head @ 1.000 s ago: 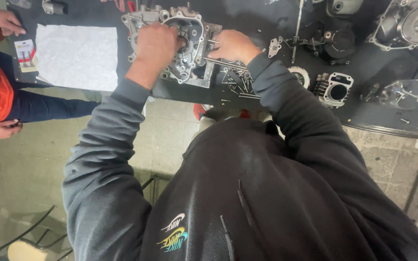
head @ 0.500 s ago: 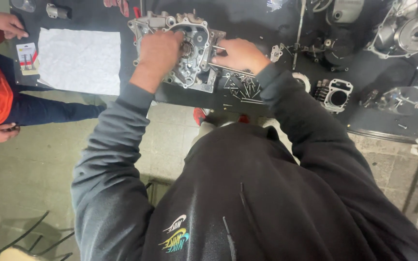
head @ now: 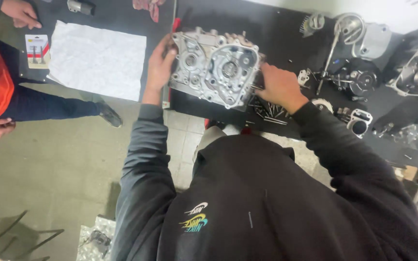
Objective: The person uses a metal file to scrape and clean the surface of a disassembled engine casing on a workbench. After filing, they wipe the casing with a cloth to remove debris. The person then moves to the floor to briefly inspect a motorcycle tire held by another individual.
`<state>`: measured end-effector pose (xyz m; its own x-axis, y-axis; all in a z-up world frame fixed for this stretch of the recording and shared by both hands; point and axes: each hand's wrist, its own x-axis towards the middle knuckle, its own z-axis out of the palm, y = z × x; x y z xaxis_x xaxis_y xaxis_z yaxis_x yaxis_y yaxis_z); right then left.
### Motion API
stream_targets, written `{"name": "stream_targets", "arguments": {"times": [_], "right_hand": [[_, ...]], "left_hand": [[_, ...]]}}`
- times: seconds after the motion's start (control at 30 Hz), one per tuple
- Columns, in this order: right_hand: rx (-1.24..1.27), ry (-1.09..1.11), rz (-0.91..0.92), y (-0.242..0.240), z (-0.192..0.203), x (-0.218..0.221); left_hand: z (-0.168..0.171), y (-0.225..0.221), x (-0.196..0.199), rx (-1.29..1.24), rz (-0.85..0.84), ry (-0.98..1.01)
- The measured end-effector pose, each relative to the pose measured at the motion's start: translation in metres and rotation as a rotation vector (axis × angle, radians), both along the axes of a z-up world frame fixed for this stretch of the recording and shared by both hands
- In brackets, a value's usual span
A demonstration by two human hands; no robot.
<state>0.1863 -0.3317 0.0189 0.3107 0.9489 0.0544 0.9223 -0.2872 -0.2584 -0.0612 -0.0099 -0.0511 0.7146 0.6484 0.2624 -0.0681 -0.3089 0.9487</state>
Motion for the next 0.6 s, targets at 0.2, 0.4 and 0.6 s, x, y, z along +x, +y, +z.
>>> {"name": "stream_targets", "arguments": {"times": [0.2, 0.4, 0.6], "right_hand": [[-0.199, 0.064, -0.085, 0.011, 0.007, 0.003], [-0.111, 0.038, -0.056, 0.013, 0.009, 0.003], [-0.193, -0.02, -0.047, 0.026, 0.04, 0.004]], "left_hand": [[-0.05, 0.057, 0.027, -0.236, -0.226, 0.05], [-0.046, 0.062, 0.04, -0.442, -0.202, -0.063], [-0.066, 0.067, 0.042, -0.596, -0.249, -0.12]]}}
